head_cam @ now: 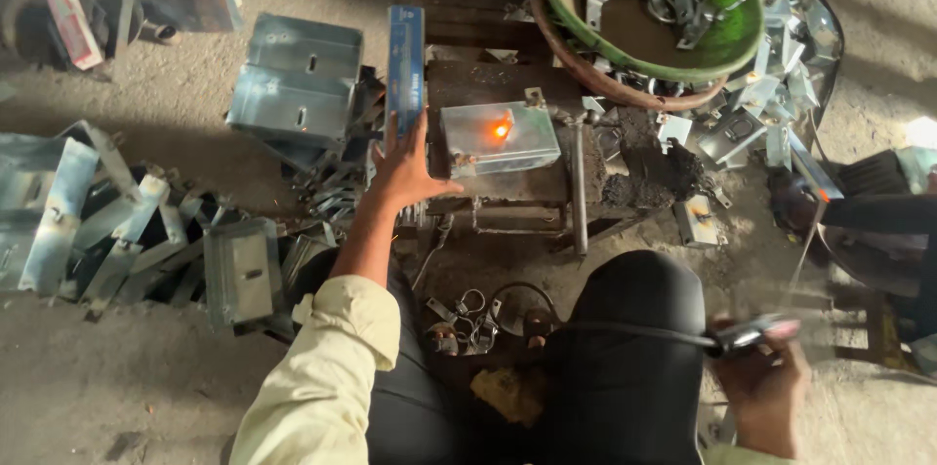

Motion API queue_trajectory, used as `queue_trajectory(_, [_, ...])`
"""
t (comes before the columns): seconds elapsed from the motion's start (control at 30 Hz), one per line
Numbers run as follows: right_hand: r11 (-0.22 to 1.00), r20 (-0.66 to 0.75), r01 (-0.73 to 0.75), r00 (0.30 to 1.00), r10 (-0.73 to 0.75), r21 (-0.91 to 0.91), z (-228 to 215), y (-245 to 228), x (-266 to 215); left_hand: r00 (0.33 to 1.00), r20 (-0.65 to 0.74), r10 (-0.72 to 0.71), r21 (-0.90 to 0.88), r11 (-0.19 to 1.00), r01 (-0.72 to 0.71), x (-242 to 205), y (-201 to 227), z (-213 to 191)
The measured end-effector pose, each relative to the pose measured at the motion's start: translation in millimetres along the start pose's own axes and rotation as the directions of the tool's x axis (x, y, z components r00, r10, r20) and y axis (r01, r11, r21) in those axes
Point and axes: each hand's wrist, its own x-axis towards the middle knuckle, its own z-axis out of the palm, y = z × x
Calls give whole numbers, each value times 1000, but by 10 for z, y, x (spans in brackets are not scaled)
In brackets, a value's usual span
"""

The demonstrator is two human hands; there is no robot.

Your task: The person welds metal components together, uses a hammer to align parts, and sets finished boxes aside.

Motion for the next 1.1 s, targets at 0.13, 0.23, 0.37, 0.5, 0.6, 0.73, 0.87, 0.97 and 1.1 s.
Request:
queue_trajectory(0.13, [893, -62, -372, 928, 368, -252, -570, 510, 137, 995, 77, -61, 25, 998, 60, 227, -74, 129])
queue_trajectory(0.23, [694, -263, -420, 908, 327, -585, -771, 555, 198, 994, 63, -87, 13, 996, 86, 315, -180, 159])
queue_trajectory(0.37, [-103, 265, 244, 903, -339, -964, -904, 233, 187, 991, -128, -34, -17, 999, 32, 255, -188, 154])
queue_trajectory(0.5, [398, 77, 280, 887, -455, -873, -343, -127, -115, 927, -293, -235, -246, 955, 165, 248, 1, 124])
queue_trajectory(0.6, [465, 184, 486, 811, -555, -740, 365, -138, -529, 789, -311, -530, -651, 723, 230, 192, 273, 142])
queue_trajectory(0.73, [396, 368, 605, 766, -527, -691, 1316, 53, -1006, 797, 12, -603, -996, 66, 65, -331, 820, 482])
queue_trajectory(0.87, [221, 641, 790, 599, -480, -572, 2053, 181, -1270, 640, 517, -569, -855, -307, 418, -751, 1758, 885])
queue_trajectory(0.97, [264, 649, 835, 544, -532, -483, 2102, 179, -1129, 750, 563, -346, -823, -313, 474, -1058, 2473, 1202])
queue_trajectory(1.1, [273, 311, 662, 624, -717, -698, 1486, 125, -554, 906, 399, 141, -917, 62, 394, -1302, 3099, 1438])
